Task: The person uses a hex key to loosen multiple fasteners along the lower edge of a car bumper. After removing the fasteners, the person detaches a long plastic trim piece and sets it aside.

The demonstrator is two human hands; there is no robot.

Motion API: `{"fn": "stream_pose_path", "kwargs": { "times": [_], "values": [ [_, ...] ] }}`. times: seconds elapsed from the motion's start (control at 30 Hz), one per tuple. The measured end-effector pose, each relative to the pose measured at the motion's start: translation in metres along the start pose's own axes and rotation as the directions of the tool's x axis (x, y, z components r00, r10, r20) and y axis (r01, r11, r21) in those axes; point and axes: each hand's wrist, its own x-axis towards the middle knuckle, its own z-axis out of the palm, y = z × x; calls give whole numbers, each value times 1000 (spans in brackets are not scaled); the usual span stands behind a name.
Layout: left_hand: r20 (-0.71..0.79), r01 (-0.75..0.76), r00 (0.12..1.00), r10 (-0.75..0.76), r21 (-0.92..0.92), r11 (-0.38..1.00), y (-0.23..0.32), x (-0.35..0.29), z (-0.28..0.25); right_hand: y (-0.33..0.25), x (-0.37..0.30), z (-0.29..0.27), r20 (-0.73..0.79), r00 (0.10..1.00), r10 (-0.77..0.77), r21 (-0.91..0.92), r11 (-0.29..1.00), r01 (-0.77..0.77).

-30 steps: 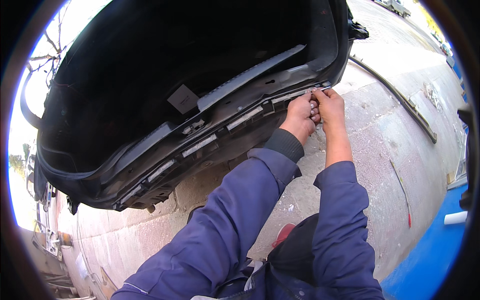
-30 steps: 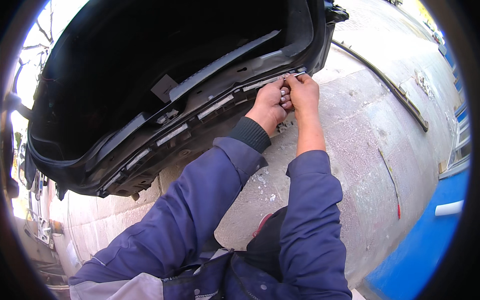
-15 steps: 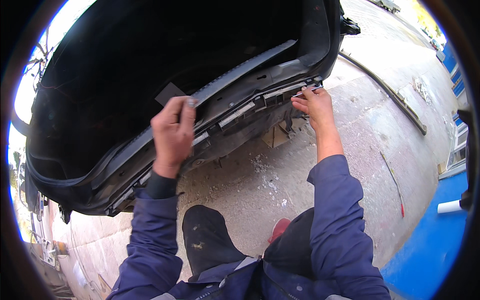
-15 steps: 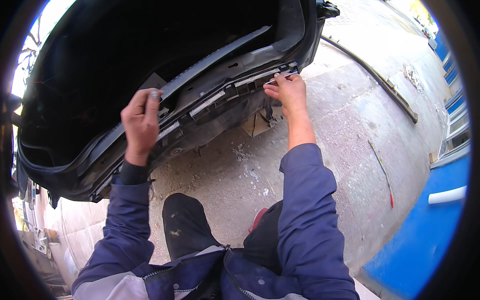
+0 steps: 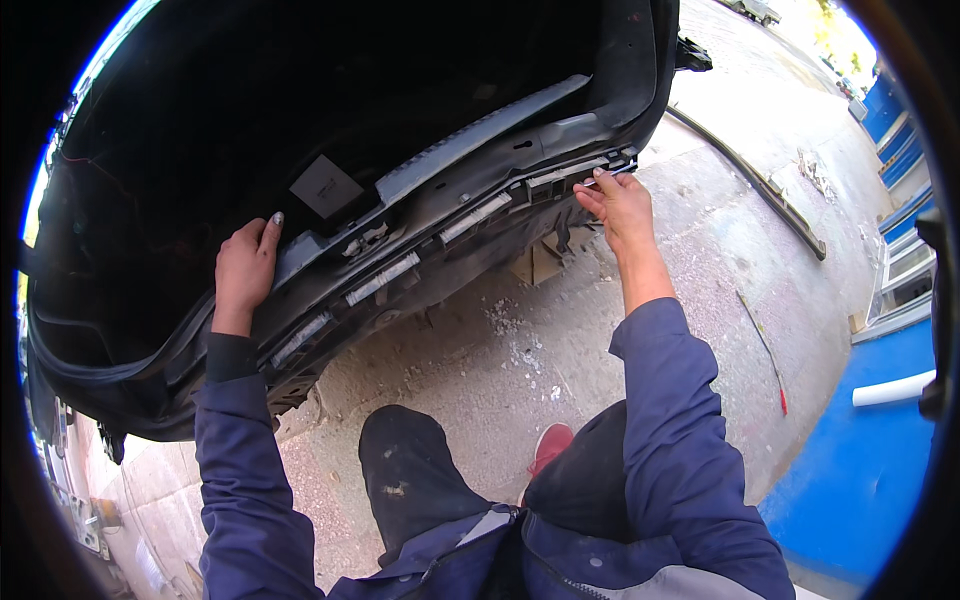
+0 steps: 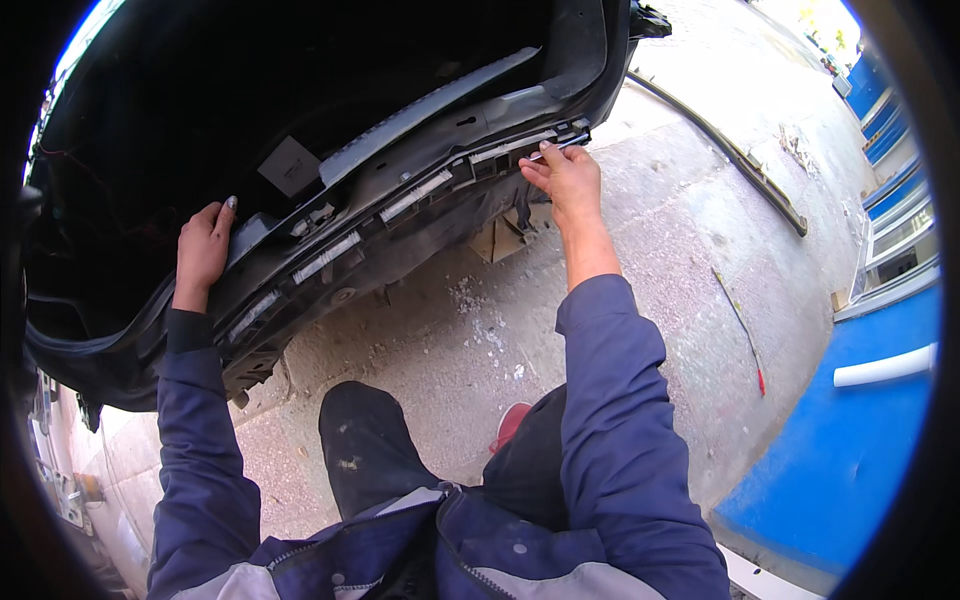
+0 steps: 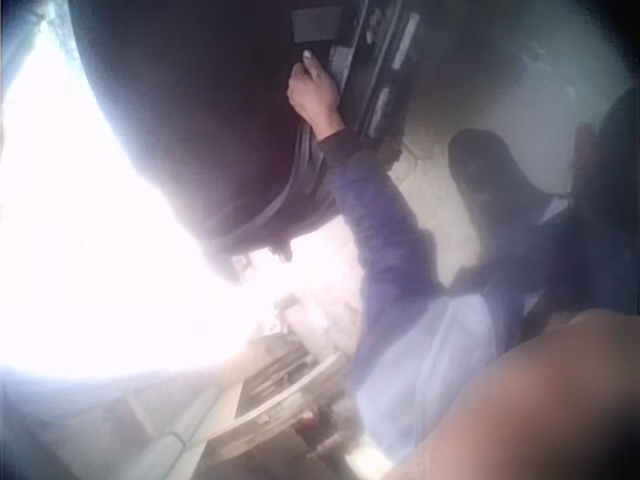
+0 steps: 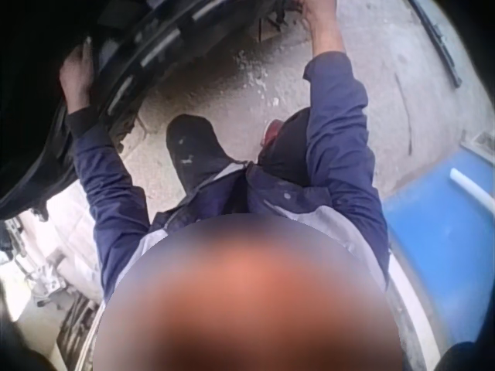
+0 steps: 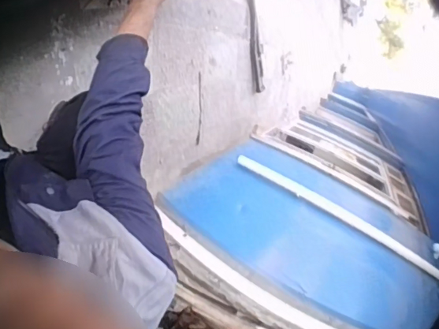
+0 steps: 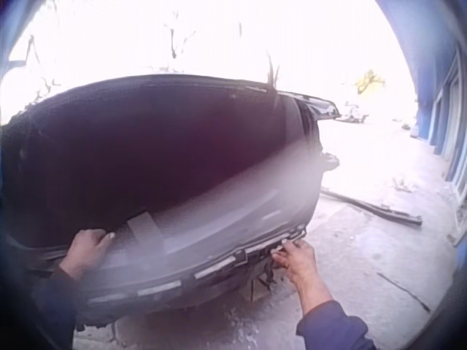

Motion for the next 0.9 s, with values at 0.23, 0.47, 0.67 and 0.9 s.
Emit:
{"fn": "stream_pose_path", "kwargs": {
  "times": [0.23, 0.47, 0.67, 0.9],
  "values": [
    [35, 6, 999, -6, -8, 1000, 4, -2, -5, 0, -1, -1, 41, 998, -41, -106, 993, 46],
    [31, 17, 999, -17, -20, 1000, 4, -1, -4, -5, -3, -1, 74, 996, 54, -196, 980, -38],
    [58, 26, 998, -24, -39, 999, 3, 0, -4, 0, 1, 2, 116, 991, 62, -165, 985, -42],
    [52, 23, 998, -22, -27, 999, 5, 0, -5, -9, -1, 5, 169, 981, -92, -545, 821, 171]
  ]
}}
